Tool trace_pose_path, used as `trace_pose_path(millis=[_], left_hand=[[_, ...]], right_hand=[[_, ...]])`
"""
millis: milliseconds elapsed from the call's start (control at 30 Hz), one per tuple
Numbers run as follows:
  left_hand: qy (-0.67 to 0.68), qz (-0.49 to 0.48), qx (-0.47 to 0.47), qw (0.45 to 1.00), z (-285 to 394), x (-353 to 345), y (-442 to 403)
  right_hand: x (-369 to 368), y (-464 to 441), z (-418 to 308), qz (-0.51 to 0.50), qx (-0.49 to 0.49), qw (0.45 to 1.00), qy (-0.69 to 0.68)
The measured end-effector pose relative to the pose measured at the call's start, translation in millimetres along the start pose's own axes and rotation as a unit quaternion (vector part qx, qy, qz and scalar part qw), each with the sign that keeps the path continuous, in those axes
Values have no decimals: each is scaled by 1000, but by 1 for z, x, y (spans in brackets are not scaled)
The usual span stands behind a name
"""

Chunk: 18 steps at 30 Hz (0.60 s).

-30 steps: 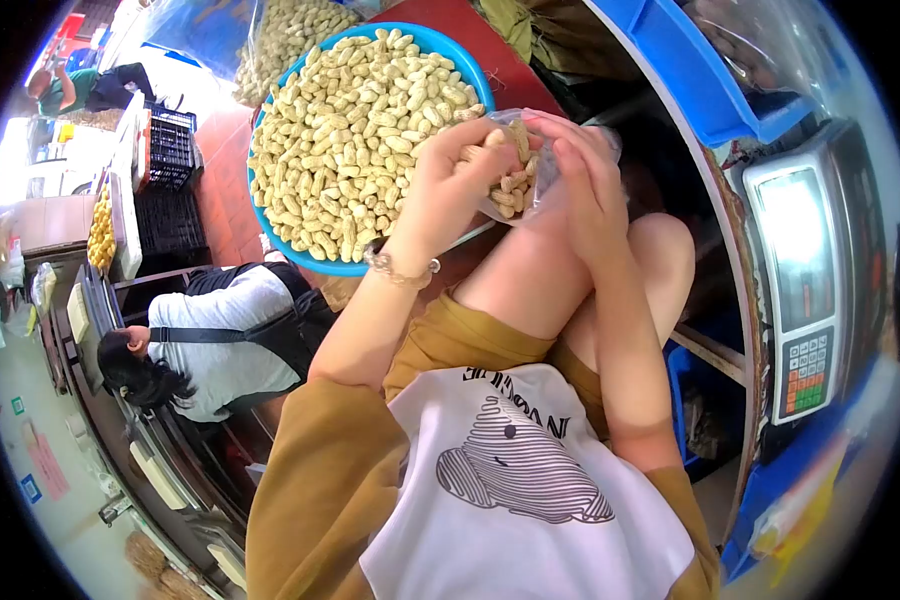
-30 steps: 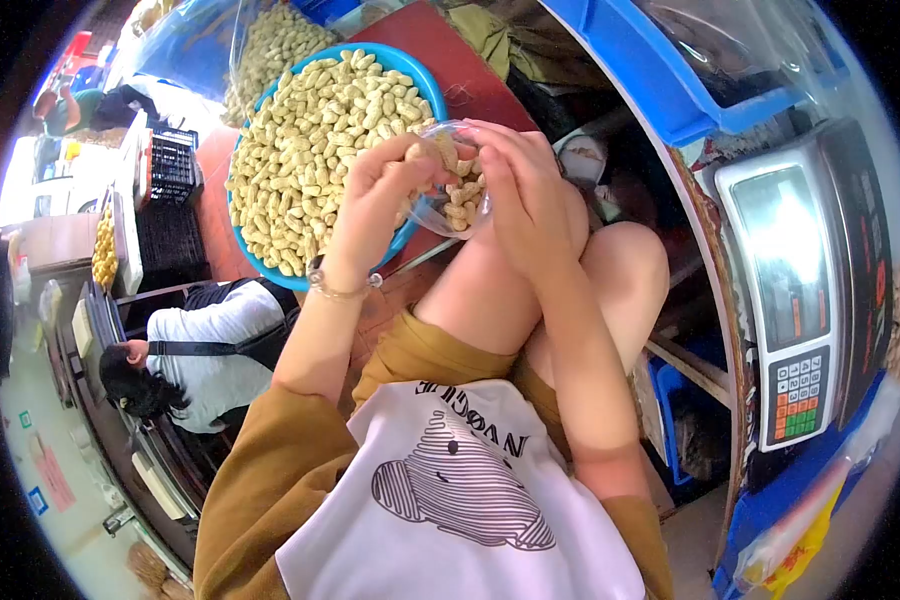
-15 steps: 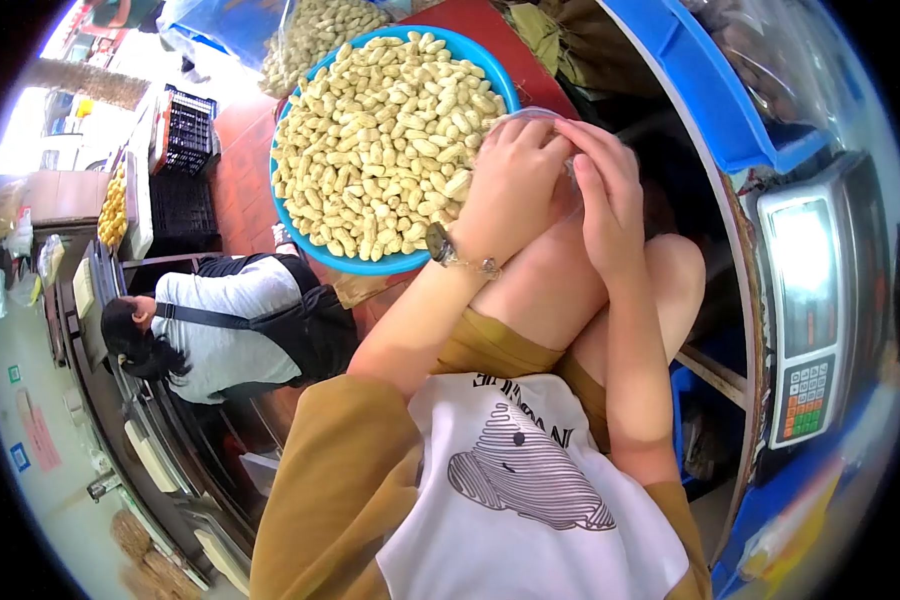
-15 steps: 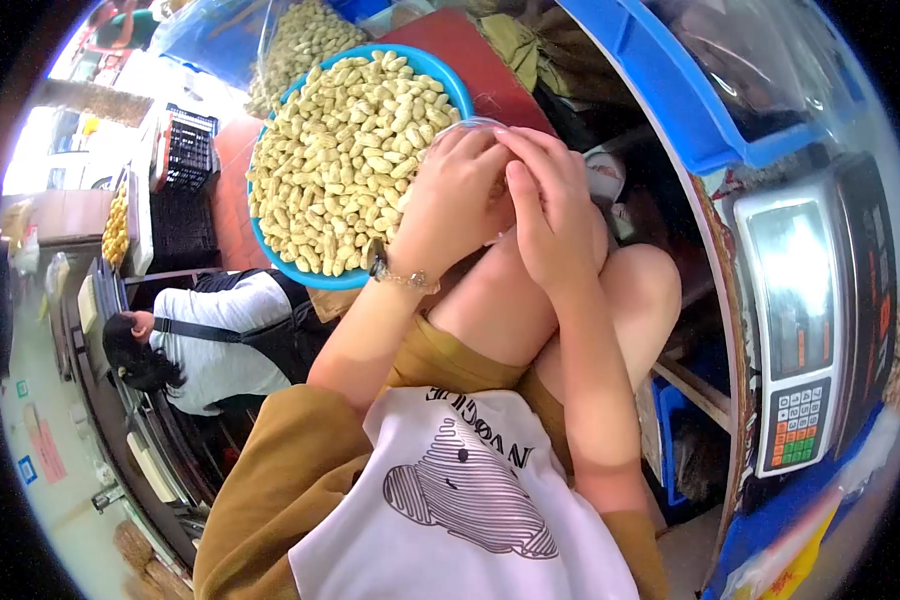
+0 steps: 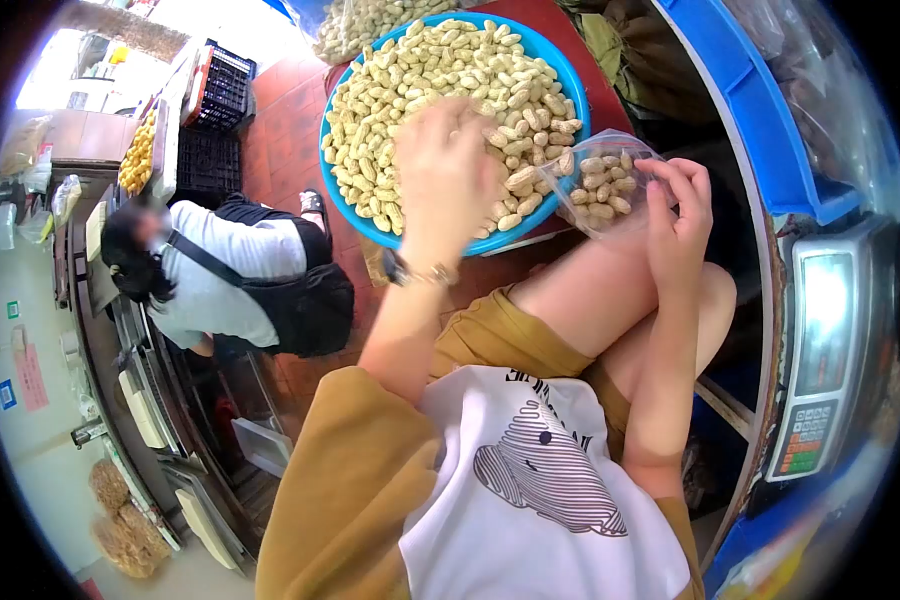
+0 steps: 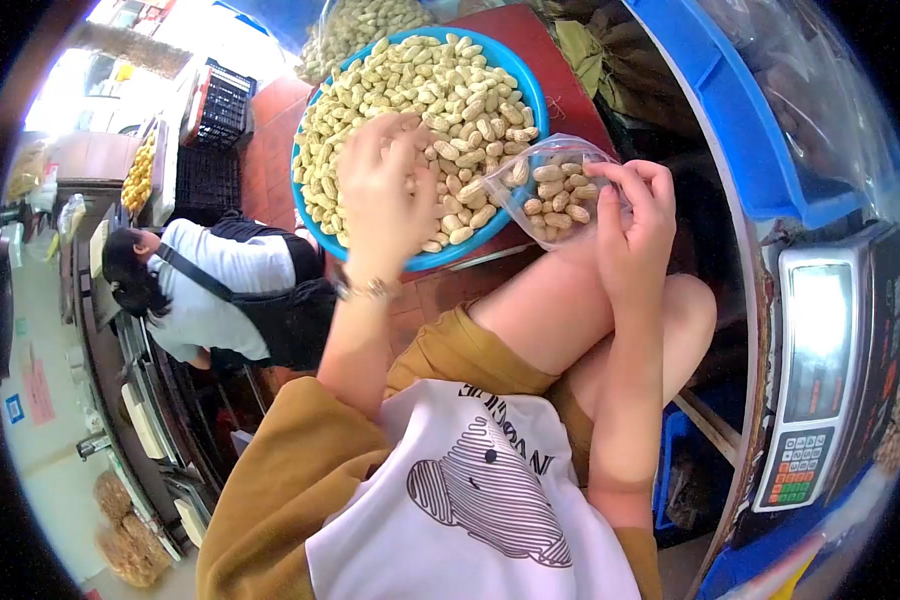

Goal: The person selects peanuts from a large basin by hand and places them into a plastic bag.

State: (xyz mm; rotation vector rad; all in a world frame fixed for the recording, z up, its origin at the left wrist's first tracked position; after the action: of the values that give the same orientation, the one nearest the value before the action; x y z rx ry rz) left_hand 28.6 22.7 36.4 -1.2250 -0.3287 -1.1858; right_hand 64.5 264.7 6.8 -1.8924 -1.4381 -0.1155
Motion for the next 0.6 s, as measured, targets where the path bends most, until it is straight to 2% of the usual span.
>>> trace_pose_path(millis=[33,133,233,267,367,600], left_hand=[[-65,16,20,998,-22,3,-3],[-98,-82,34,991,-44,3,-16],[-138,-247,12,959,-64,-16,-23],[-110,-262,0,959,-70,-26,-27],[-168,-315,12,934,-63,-44,-33],[-108,-279,-7,954,-58,-34,-31]], right_hand=[[-1,0,-1,5,-3,1000,-3],[-3,-1,-2,6,0,1000,2],[-4,-1,-3,3,-3,1000,6],[-4,-1,-3,3,-6,1000,7],[-5,0,-4,5,-5,1000,8],[-6,1,-1,-2,-11,1000,6]])
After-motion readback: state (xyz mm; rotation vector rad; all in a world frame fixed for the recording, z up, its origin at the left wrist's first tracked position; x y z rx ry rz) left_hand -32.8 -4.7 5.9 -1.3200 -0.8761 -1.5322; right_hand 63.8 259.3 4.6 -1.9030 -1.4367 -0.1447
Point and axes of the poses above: each hand's wrist, its own y-axis away from the middle knuckle, its own x-axis out of the back of the hand, z = x × y, the point moved 5 cm from there along -y, towards the middle knuckle, and after that the axes turned 8 degrees about x, right-handed, at the moved point
